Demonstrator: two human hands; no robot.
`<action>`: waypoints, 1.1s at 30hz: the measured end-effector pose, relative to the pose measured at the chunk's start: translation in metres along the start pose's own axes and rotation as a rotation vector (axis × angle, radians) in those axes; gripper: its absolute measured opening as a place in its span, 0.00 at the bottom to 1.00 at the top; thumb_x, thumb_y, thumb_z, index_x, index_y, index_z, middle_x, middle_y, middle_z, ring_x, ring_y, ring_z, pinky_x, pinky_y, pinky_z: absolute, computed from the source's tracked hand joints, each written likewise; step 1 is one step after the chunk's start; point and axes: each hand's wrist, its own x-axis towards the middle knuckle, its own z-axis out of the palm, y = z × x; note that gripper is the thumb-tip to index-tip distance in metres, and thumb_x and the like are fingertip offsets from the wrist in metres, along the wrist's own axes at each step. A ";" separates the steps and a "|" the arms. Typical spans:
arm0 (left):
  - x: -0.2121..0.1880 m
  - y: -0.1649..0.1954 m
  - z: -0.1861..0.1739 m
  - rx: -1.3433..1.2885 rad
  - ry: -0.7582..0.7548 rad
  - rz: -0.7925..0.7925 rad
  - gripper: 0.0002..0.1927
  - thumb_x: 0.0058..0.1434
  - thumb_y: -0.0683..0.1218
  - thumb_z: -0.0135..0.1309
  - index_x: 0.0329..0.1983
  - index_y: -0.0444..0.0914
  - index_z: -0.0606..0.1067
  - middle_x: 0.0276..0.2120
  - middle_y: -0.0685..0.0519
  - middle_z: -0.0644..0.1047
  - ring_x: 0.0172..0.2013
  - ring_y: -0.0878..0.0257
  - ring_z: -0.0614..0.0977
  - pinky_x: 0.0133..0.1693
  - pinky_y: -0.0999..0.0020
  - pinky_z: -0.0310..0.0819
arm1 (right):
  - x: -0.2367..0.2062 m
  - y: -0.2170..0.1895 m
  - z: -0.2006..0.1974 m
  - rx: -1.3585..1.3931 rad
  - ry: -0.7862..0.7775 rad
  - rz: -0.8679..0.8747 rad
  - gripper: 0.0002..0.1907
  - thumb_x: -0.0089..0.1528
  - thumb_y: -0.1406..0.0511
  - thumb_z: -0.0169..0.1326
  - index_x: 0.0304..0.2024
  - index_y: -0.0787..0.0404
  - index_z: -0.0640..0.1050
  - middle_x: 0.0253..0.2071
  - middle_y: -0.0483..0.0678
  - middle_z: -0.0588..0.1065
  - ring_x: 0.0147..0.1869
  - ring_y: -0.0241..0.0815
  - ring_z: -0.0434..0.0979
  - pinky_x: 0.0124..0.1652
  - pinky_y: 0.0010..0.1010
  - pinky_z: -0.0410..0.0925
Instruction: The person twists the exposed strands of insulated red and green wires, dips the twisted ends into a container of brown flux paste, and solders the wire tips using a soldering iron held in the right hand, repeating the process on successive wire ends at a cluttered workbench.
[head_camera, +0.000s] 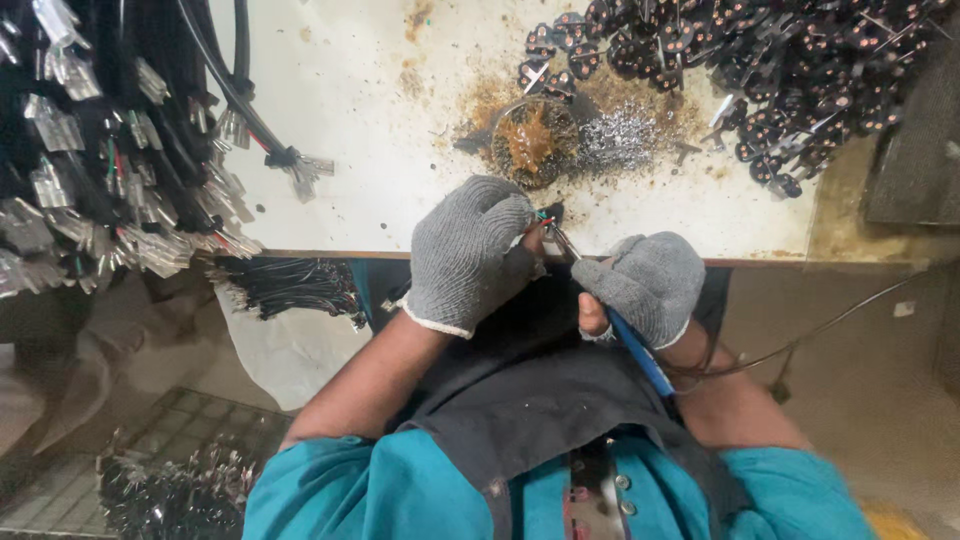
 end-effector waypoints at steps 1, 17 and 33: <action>0.000 0.000 0.000 0.001 -0.011 -0.007 0.09 0.54 0.43 0.65 0.34 0.41 0.75 0.37 0.50 0.78 0.38 0.50 0.81 0.39 0.57 0.76 | 0.000 0.000 -0.001 0.092 0.073 -0.010 0.12 0.51 0.56 0.61 0.36 0.48 0.84 0.23 0.44 0.72 0.28 0.51 0.73 0.29 0.44 0.64; -0.001 0.002 0.004 0.042 0.015 -0.028 0.08 0.55 0.44 0.65 0.31 0.42 0.75 0.36 0.51 0.77 0.36 0.51 0.81 0.37 0.57 0.76 | 0.008 -0.008 -0.019 0.330 0.273 -0.020 0.09 0.57 0.60 0.60 0.39 0.52 0.83 0.27 0.45 0.71 0.33 0.49 0.75 0.38 0.41 0.68; 0.000 0.000 0.003 0.039 0.002 -0.014 0.09 0.53 0.44 0.65 0.32 0.42 0.75 0.38 0.50 0.78 0.38 0.50 0.82 0.38 0.57 0.76 | 0.023 -0.037 -0.041 0.572 0.382 0.589 0.22 0.71 0.50 0.62 0.48 0.62 0.80 0.36 0.47 0.78 0.39 0.42 0.79 0.42 0.30 0.70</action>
